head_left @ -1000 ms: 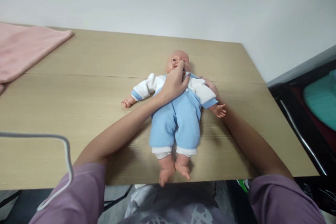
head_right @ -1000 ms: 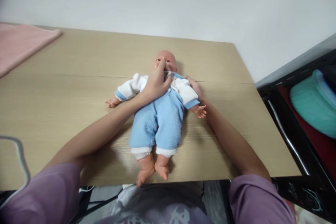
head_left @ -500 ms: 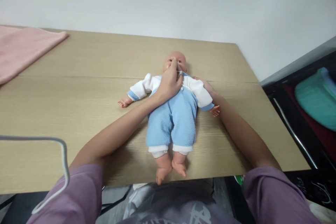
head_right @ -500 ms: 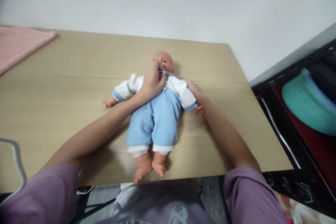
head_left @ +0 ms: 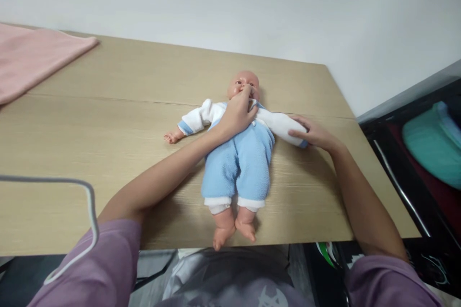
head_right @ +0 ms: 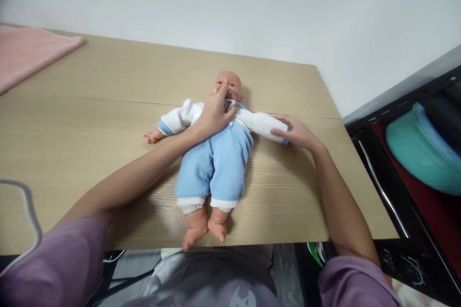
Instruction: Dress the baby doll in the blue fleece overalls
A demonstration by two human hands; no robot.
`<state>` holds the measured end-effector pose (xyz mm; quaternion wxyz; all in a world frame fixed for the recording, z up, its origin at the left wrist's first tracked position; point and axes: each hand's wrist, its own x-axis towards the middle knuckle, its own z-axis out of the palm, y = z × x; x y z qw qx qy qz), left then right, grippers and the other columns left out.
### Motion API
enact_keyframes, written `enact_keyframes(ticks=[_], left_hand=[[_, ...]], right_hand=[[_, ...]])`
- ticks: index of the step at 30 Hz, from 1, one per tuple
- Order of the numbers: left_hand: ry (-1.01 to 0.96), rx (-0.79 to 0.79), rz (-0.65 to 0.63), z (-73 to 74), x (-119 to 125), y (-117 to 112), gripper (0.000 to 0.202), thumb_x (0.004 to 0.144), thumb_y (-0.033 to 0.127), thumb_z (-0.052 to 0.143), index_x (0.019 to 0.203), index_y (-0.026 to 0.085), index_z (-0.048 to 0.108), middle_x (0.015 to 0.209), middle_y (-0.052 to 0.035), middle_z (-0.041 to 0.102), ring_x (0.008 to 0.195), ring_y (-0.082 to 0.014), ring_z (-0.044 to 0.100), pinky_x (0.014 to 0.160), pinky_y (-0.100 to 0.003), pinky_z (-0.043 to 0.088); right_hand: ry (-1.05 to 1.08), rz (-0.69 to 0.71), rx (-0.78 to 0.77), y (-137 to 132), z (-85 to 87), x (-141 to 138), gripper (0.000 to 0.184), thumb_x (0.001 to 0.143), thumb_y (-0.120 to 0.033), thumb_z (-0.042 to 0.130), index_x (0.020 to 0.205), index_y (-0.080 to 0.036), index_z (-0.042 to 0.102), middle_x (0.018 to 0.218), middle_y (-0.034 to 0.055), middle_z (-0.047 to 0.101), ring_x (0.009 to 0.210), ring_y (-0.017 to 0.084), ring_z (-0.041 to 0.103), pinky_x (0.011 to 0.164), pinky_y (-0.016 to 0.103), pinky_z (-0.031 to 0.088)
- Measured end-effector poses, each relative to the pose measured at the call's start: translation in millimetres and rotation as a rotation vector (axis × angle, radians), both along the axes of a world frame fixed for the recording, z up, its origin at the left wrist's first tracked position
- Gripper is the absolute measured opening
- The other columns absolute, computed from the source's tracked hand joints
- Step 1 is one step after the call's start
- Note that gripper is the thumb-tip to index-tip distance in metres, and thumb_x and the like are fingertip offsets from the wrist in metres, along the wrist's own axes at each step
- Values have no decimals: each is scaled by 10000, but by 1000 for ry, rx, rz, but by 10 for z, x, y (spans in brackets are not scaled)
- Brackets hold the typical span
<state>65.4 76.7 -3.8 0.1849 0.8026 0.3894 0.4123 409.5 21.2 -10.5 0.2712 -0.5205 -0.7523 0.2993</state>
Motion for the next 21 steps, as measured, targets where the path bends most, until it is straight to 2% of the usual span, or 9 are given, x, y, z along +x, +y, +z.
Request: enact_keyframes(ticks=[3,6,7,9,12,14,16,19,21], left_hand=[[-1,-1,-23,31,-3,-45,281,1003,169,591,1275,239,595,1270,-143,769,1158,-286,720,1075,-464,569],[20,19,-47,65,-14,-89,248,1052,237,608,1299,221,614,1303,-156,749,1218,-295,706,1110,-465,565],[34,36,-50,83,-18,-104,240,1065,254,611,1300,211,624,1314,-165,738,1244,-304,695,1134,-474,556],[75,78,-51,135,-25,-141,231,1084,272,611,1298,199,653,1354,-185,719,1306,-327,663,1204,-509,519],[173,145,-82,256,-22,-231,219,1118,320,596,1280,223,708,1425,-186,714,1388,-368,602,1296,-576,429],[252,188,-137,334,-6,-312,244,1144,379,573,1258,240,737,1426,-176,728,1389,-388,594,1288,-597,411],[324,214,-188,376,23,-395,301,1160,434,543,1230,231,754,1367,-175,750,1338,-397,618,1230,-599,432],[433,200,-212,352,67,-478,384,1152,484,529,1165,189,773,1249,-188,774,1253,-408,641,1148,-596,458],[490,179,-226,303,86,-494,394,1136,473,533,1135,169,784,1210,-197,786,1230,-411,643,1132,-591,461]], right_hand=[[-41,-114,123,-48,102,42,706,900,-789,893,1387,-287,796,1453,162,796,1287,428,754,1051,610,662],[-43,-117,435,-196,231,-285,487,1010,-723,794,1248,-300,827,1386,159,801,1372,447,705,1197,673,567],[-31,-76,473,-261,260,-430,420,1047,-699,751,1196,-315,832,1329,145,813,1346,441,713,1217,671,547],[-29,55,403,-381,266,-693,377,1079,-687,704,1129,-333,824,1220,121,826,1243,422,737,1176,639,560],[-34,187,207,-470,148,-897,364,1096,-672,678,1097,-321,772,1111,98,804,1095,385,728,1085,593,578],[36,177,107,-455,39,-905,357,1071,-670,729,1092,-314,736,1090,82,768,1066,355,701,1053,553,581],[196,120,5,-410,-46,-875,407,1024,-709,788,1067,-315,695,1047,52,709,1003,308,673,963,483,593],[421,33,-104,-358,-106,-868,529,945,-791,845,1035,-318,624,988,11,629,898,244,629,835,386,573],[447,6,-106,-353,-119,-902,583,901,-823,871,1072,-321,627,1020,14,644,900,235,630,836,370,572]])
